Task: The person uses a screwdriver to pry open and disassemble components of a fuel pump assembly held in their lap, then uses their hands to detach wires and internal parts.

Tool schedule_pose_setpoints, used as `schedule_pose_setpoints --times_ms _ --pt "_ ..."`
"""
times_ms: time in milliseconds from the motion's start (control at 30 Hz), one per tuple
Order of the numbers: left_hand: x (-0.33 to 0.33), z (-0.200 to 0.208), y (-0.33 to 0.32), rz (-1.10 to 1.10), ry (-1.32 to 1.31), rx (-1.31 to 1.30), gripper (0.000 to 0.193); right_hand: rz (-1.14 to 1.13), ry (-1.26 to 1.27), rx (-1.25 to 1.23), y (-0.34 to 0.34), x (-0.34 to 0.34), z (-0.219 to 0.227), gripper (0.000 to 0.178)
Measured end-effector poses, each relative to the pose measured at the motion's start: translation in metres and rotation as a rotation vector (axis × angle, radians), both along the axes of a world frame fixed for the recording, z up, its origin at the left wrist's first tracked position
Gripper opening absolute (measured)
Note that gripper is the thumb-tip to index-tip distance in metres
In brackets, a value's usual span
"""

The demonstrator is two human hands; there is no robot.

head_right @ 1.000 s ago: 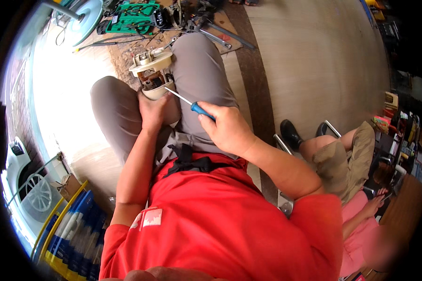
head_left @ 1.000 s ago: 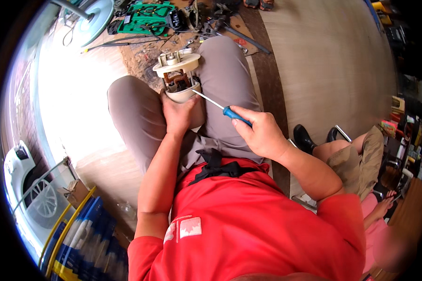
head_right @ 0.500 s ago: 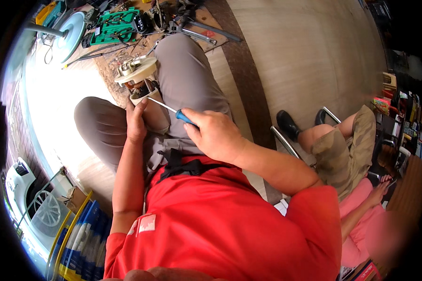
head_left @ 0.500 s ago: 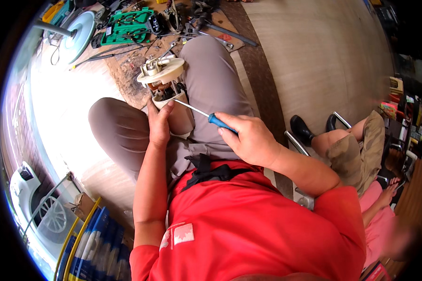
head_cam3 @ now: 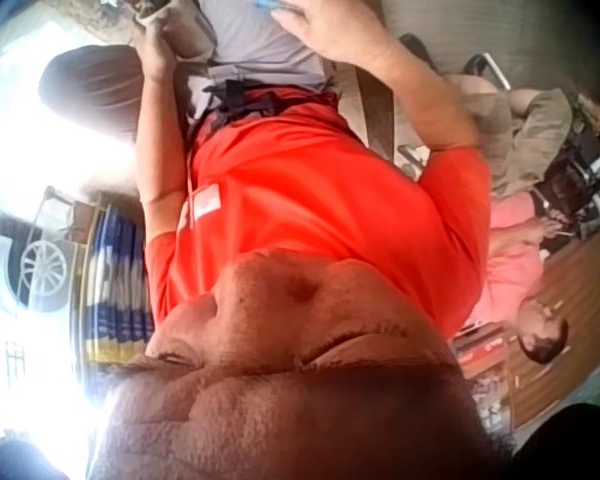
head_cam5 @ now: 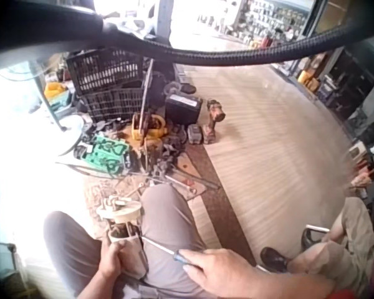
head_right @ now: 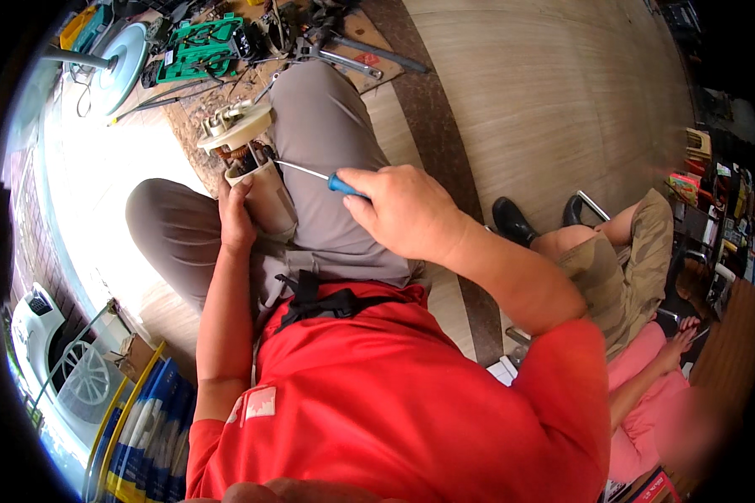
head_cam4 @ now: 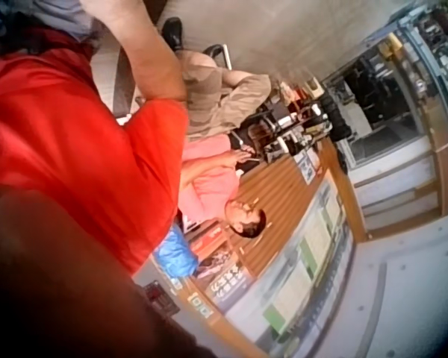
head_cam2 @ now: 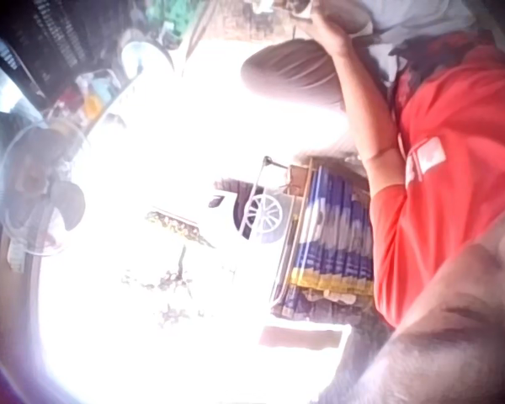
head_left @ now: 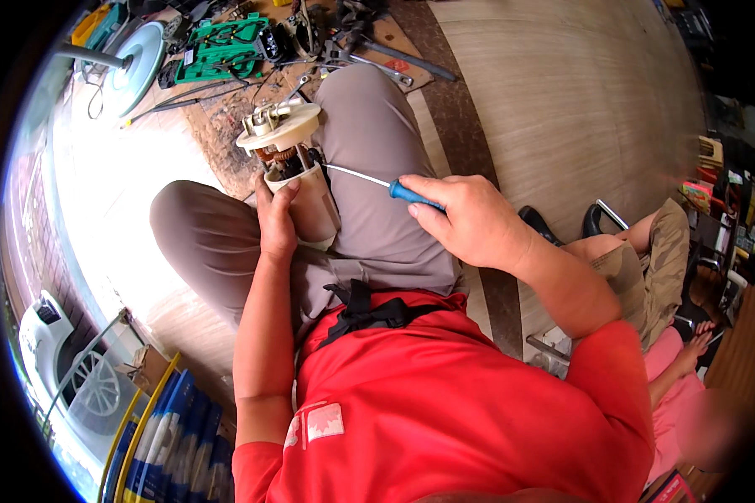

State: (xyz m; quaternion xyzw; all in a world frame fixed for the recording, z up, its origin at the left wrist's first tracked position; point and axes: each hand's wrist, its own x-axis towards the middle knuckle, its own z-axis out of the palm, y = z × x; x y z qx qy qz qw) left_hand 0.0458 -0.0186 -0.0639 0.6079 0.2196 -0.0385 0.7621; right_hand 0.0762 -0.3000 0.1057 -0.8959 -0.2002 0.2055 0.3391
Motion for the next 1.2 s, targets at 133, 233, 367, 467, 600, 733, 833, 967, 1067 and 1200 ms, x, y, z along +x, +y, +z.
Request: schedule_pose_setpoints --times_ms 133,233,367,467,600,733,833,967,1067,1200 --pt "0.001 0.004 -0.001 -0.014 0.004 -0.011 0.064 0.031 0.04 0.0 -0.001 0.009 -0.002 0.035" --pt "0.002 0.007 -0.001 -0.016 -0.01 0.019 0.066 0.054 0.071 -0.034 -0.002 0.015 0.0 0.035" --pt "0.004 0.011 0.0 -0.053 -0.015 0.048 0.071 0.069 0.071 -0.026 -0.004 0.022 0.001 0.034" --pt "0.006 0.01 0.004 -0.075 -0.038 0.053 0.076 0.081 0.085 -0.035 -0.005 0.025 0.006 0.034" --pt "0.007 0.007 0.006 -0.045 -0.063 0.036 0.081 0.11 0.101 -0.059 -0.003 0.029 0.014 0.035" --pt "0.012 0.016 0.006 -0.047 -0.076 0.019 0.087 0.111 0.099 -0.072 0.0 0.03 0.019 0.035" --pt "0.01 0.019 0.008 -0.056 -0.076 0.034 0.089 0.109 0.075 -0.078 0.0 0.028 0.025 0.035" --pt "0.009 0.019 0.009 -0.047 -0.094 0.038 0.093 0.095 0.037 -0.046 0.002 0.027 0.042 0.031" --pt "0.011 0.022 0.011 -0.07 -0.11 0.023 0.096 0.112 0.019 -0.075 0.003 0.026 0.044 0.031" --pt "0.013 0.026 0.011 -0.072 -0.12 0.082 0.098 0.109 0.014 -0.092 0.004 0.024 0.046 0.031"
